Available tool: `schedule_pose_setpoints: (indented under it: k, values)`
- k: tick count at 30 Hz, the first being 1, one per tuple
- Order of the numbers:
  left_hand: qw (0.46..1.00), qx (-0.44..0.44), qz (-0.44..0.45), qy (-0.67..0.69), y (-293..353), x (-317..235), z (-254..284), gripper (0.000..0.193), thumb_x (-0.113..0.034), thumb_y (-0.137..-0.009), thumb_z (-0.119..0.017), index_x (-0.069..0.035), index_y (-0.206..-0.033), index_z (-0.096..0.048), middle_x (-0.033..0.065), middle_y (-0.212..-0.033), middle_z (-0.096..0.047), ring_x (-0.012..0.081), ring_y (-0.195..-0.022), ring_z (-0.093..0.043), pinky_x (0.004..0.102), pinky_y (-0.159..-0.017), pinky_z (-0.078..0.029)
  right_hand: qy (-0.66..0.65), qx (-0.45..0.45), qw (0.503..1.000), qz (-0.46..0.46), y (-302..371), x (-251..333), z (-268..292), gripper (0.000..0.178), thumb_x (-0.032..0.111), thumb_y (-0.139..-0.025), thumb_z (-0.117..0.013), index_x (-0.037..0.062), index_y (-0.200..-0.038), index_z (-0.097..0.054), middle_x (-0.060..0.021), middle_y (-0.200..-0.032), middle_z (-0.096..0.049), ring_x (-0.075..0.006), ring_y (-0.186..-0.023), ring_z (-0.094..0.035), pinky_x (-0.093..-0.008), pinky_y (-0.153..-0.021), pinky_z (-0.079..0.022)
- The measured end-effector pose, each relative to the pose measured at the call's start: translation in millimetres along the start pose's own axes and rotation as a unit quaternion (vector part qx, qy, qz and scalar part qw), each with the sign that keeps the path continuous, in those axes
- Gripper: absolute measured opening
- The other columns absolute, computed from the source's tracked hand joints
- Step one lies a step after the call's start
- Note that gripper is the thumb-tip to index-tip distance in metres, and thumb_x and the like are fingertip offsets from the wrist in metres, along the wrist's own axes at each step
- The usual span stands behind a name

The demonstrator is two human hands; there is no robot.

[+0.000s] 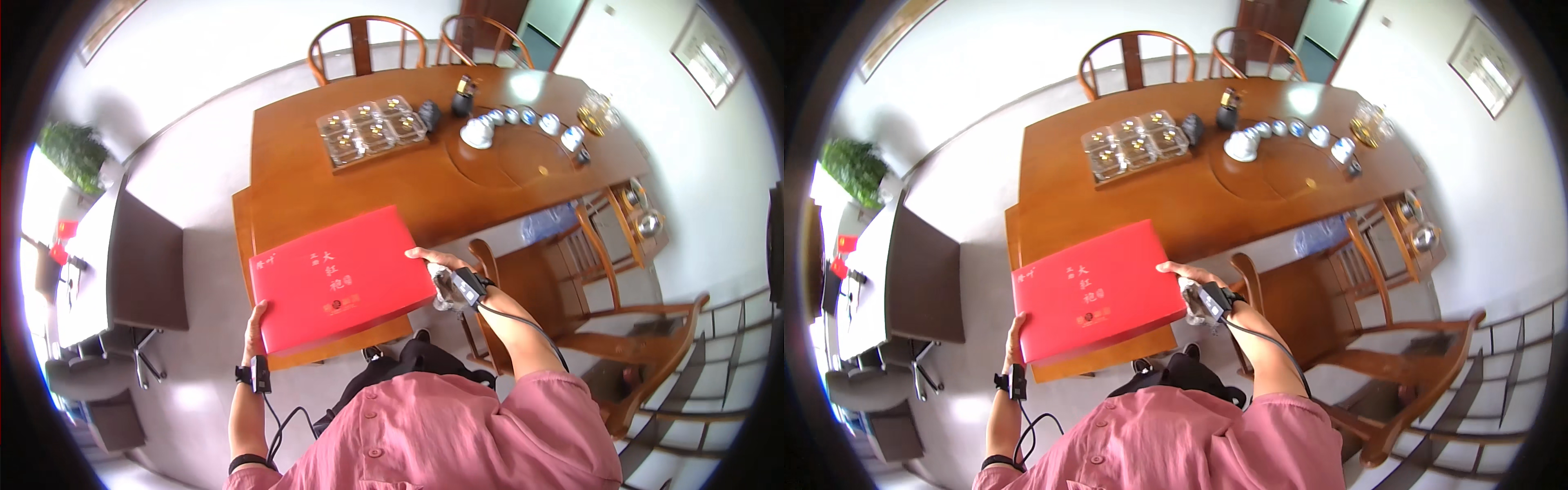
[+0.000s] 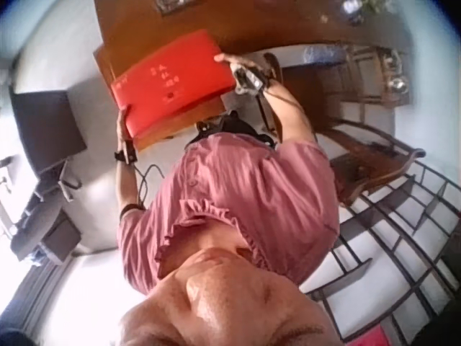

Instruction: The recorder cleans a wooden chair and shelves with a cloth and moves decorative boxes.

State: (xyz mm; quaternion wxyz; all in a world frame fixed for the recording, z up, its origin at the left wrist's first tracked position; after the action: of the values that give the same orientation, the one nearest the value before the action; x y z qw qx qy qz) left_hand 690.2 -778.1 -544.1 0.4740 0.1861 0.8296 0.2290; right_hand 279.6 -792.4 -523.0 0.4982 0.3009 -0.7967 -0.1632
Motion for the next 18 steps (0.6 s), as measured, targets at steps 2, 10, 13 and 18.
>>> schedule_pose_setpoints:
  k: [2,10,13,18]
  values:
    - [1.0,0.013,-0.007,0.02,-14.7,3.6,14.5,0.057,-0.032,-0.076,-0.068,-0.002,-0.119,-0.047,0.0133,-0.112,-0.056,0.0241,-0.1,-0.056,0.0365,-0.086,-0.049,0.134,0.109,0.958,0.229,-32.5,-15.3,35.2,0.043,0.007,-0.08,-0.06,0.0112,-0.122,-0.054,-0.0063,-0.115,-0.058,-0.0062,-0.08,-0.059,-0.0204,-0.068,-0.048]
    - [0.995,-0.034,0.003,0.092,-57.1,9.6,-8.3,0.045,-0.027,-0.077,-0.066,0.0,-0.111,-0.053,0.012,-0.104,-0.061,0.021,-0.093,-0.06,0.0325,-0.082,-0.049,0.312,-0.125,0.941,-0.034,-105.4,76.8,28.5,0.034,0.031,-0.077,-0.071,-0.0012,-0.083,-0.062,-0.0012,-0.052,-0.052,-0.0085,-0.042,-0.045,-0.0248,-0.044,-0.038]
    - [0.996,-0.029,-0.02,0.079,-72.8,8.3,-40.7,0.037,-0.025,-0.079,-0.063,0.001,-0.106,-0.057,0.0095,-0.097,-0.064,0.0185,-0.085,-0.063,0.0297,-0.077,-0.051,0.215,-0.218,0.949,0.068,-124.0,107.6,57.9,0.041,0.034,-0.076,-0.073,-0.0017,-0.089,-0.057,-0.0034,-0.06,-0.057,-0.0107,-0.045,-0.05,-0.0251,-0.042,-0.04]
    - [0.997,-0.05,-0.039,0.054,-92.2,11.2,-73.9,0.033,-0.025,-0.081,-0.062,0.0,-0.102,-0.058,0.0074,-0.094,-0.064,0.0163,-0.081,-0.063,0.0272,-0.073,-0.052,0.169,-0.293,0.848,0.409,-151.4,134.6,2.1,0.024,0.025,-0.084,-0.065,0.0033,-0.08,-0.055,0.0009,-0.071,-0.053,-0.0086,-0.068,-0.048,-0.0256,-0.063,-0.04]
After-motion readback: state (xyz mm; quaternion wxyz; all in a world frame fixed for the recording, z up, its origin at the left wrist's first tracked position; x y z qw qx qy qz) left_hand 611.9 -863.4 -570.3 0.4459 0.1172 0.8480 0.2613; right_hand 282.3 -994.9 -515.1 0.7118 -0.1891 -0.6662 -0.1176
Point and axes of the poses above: each hand's wrist, its own y-axis away from the middle knuckle, its own z-axis out of the back of the hand, x = y × z, the point moved 1 cm from there along -y, towards the middle knuckle
